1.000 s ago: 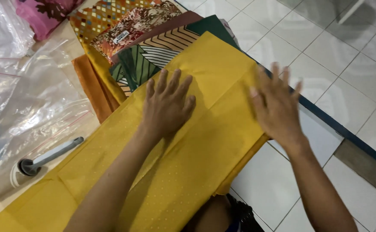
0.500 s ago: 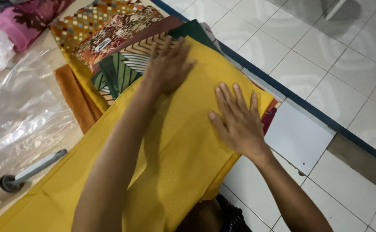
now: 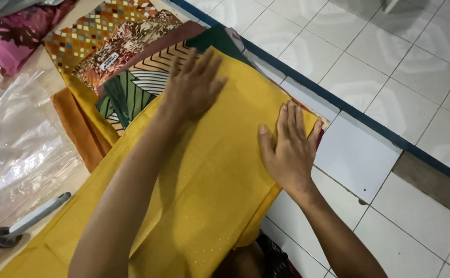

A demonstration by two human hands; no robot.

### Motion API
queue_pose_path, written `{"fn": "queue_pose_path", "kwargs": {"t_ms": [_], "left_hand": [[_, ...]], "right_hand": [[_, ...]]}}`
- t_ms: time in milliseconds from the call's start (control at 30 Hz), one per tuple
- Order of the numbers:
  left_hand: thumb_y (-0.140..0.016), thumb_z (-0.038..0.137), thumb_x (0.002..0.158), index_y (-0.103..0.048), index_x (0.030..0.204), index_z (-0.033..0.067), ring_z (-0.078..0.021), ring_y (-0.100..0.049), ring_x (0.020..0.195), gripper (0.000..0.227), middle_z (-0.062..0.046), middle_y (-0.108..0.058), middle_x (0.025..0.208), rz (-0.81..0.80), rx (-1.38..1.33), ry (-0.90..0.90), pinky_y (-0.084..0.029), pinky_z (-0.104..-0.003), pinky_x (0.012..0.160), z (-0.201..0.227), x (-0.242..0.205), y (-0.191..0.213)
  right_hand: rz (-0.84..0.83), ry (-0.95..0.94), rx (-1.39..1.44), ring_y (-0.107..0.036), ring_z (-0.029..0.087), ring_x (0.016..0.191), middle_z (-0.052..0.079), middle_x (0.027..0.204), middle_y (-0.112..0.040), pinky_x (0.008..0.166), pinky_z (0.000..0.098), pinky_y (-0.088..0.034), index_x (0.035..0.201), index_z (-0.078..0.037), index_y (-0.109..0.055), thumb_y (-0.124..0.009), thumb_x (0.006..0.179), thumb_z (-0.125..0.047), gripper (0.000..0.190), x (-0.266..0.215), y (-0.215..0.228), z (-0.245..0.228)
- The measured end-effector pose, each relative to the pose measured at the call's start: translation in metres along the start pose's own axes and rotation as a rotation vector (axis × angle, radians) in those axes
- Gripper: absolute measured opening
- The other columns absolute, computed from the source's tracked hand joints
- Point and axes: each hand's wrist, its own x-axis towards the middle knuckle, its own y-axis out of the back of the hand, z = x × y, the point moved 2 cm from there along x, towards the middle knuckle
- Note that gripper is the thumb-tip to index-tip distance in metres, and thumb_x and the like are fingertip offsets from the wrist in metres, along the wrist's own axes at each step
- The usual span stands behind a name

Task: The person uses a lint roller to roll over a large piece of yellow fabric laid out on a table. They repeatedly roll the tool across the fabric surface to remove lint or debris, then smooth the fabric with their hands and fold it.

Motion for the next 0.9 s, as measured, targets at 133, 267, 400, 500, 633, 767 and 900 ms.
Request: {"fn": "queue_pose_path", "kwargs": {"t_ms": [133, 267, 400, 500, 633, 767, 900], "left_hand": [[-0.046, 0.054, 0.107, -0.057, 0.147, 0.0207, -0.0401, -0.042, 0.143, 0.053, -0.012, -0.054, 0.151, -0.019, -0.043, 0.107, -0.026, -0.068, 0.115, 0.037, 0.005, 0.025], [-0.043, 0.049, 0.107, -0.055, 0.150, 0.0320, -0.0298, -0.039, 0.150, 0.048, 0.000, -0.049, 0.159, -0.080, -0.323, -0.139, -0.030, -0.058, 0.120, 0.086, -0.027, 0.049], [-0.046, 0.044, 0.108, -0.059, 0.148, 0.0289, -0.0305, -0.042, 0.147, 0.045, -0.003, -0.051, 0.157, -0.081, -0.264, -0.102, -0.030, -0.054, 0.119, 0.003, -0.034, 0.053], [-0.034, 0.053, 0.113, -0.057, 0.151, 0.0219, -0.0340, -0.039, 0.148, 0.054, -0.009, -0.052, 0.157, -0.186, -0.064, 0.157, -0.029, -0.061, 0.116, -0.027, -0.053, 0.068], [-0.051, 0.051, 0.103, -0.054, 0.152, 0.0224, -0.0404, -0.043, 0.145, 0.057, -0.011, -0.047, 0.160, -0.087, -0.193, -0.116, -0.036, -0.061, 0.113, 0.034, -0.066, 0.125], [-0.046, 0.066, 0.098, -0.049, 0.155, 0.0350, -0.0335, -0.033, 0.151, 0.065, -0.001, -0.041, 0.164, -0.255, -0.290, -0.138, -0.026, -0.056, 0.121, 0.016, -0.097, 0.130], [-0.047, 0.052, 0.103, -0.048, 0.157, 0.0320, -0.0350, -0.037, 0.148, 0.058, -0.002, -0.042, 0.164, -0.245, -0.132, 0.062, -0.034, -0.059, 0.115, -0.033, -0.124, 0.121]], "right_hand": [[-0.117, -0.103, 0.061, -0.016, 0.032, 0.158, 0.022, 0.168, -0.023, 0.121, 0.0616, 0.013, 0.160, -0.001, -0.031, -0.025, 0.107, -0.061, 0.080, 0.002, 0.003, -0.002], [-0.052, -0.057, -0.007, -0.023, 0.033, 0.156, 0.022, 0.167, -0.029, 0.123, 0.0633, 0.005, 0.159, -0.001, -0.035, -0.034, 0.108, -0.056, 0.075, -0.002, -0.003, 0.002], [-0.033, -0.039, 0.023, -0.028, 0.035, 0.154, 0.024, 0.164, -0.034, 0.121, 0.0650, 0.001, 0.157, 0.001, -0.038, -0.028, 0.108, -0.060, 0.079, 0.001, 0.003, 0.000], [-0.048, -0.030, 0.026, -0.030, 0.037, 0.153, 0.027, 0.162, -0.036, 0.120, 0.0670, -0.002, 0.155, 0.004, -0.039, -0.028, 0.108, -0.060, 0.080, 0.001, 0.008, -0.004], [-0.130, -0.114, 0.048, -0.023, 0.033, 0.156, 0.021, 0.167, -0.029, 0.121, 0.0638, 0.006, 0.159, -0.001, -0.034, -0.026, 0.106, -0.062, 0.081, 0.005, 0.009, -0.005], [-0.127, -0.056, 0.016, -0.023, 0.034, 0.156, 0.024, 0.166, -0.031, 0.120, 0.0662, 0.004, 0.158, 0.001, -0.035, -0.027, 0.108, -0.061, 0.080, 0.002, 0.006, 0.001], [-0.031, -0.028, 0.005, -0.032, 0.037, 0.153, 0.024, 0.163, -0.038, 0.120, 0.0658, -0.001, 0.155, 0.004, -0.043, -0.031, 0.110, -0.058, 0.078, -0.001, 0.004, -0.003]]}}
